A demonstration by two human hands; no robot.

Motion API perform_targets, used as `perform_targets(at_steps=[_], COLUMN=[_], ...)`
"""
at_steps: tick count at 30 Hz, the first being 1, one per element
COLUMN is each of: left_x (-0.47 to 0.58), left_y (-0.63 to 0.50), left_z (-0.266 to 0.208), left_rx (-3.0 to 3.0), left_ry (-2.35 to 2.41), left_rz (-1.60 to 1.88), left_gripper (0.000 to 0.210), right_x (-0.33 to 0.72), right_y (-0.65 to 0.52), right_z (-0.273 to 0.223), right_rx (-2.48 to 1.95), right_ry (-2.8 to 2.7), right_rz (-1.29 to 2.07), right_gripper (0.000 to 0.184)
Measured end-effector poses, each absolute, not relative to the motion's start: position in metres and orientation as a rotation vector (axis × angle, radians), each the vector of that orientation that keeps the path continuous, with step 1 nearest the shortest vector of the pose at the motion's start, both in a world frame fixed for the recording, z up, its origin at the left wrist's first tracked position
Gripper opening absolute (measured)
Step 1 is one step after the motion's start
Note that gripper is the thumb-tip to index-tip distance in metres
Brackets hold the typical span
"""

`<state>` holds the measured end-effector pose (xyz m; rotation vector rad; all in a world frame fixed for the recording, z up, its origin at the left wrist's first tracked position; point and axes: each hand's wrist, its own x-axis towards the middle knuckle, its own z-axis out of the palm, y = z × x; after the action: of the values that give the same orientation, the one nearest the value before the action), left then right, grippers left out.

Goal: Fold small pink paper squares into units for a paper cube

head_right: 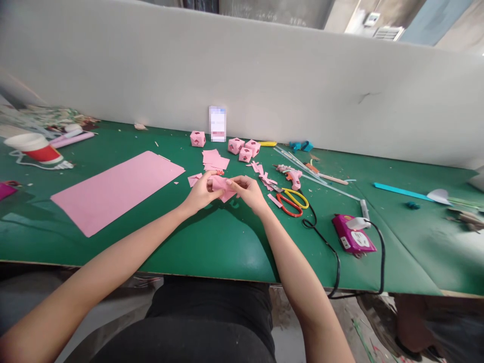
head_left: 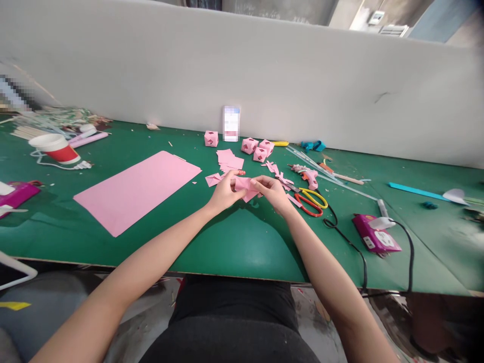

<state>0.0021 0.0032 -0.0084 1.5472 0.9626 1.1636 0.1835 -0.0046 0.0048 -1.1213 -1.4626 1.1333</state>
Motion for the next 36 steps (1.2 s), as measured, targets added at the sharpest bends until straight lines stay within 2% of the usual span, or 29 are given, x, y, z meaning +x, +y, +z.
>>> perform_targets(at_steps=[6,11,15,28,36], left_x=[0.001,-0.003,-0.004,-0.003,0.0], left_y=[0.004,0.007,0.008,0.006,0.002], left_z=[-0.004,-0.004,-0.005,-0.003,0.003], left_rx=[1.564,1.497,1.47,1.583,1.591], left_ry=[1.047,1.079,1.072,1.036,1.035], left_rz=[1.233,1.261,1.261,1.249,1.266], left_gripper=[0.05,0.052,0.054,0.054,0.049], right_x=[0.179,0.191,0.199,0.196,0.19], right_y=[-0.006,-0.003,-0.004,-0.006,-0.003], right_z=[0.004,0.006,0.009,0.009,0.002], right_rx=[-1.12,-1.05,-1.068,-1.137,-1.182], right_ry=[-1.425,-1.344,-1.394,-1.597,-1.524], right_rz=[1.125,1.286,1.362,1.196,1.139], right_gripper=[0.048,0.054,0.048,0.041,0.045])
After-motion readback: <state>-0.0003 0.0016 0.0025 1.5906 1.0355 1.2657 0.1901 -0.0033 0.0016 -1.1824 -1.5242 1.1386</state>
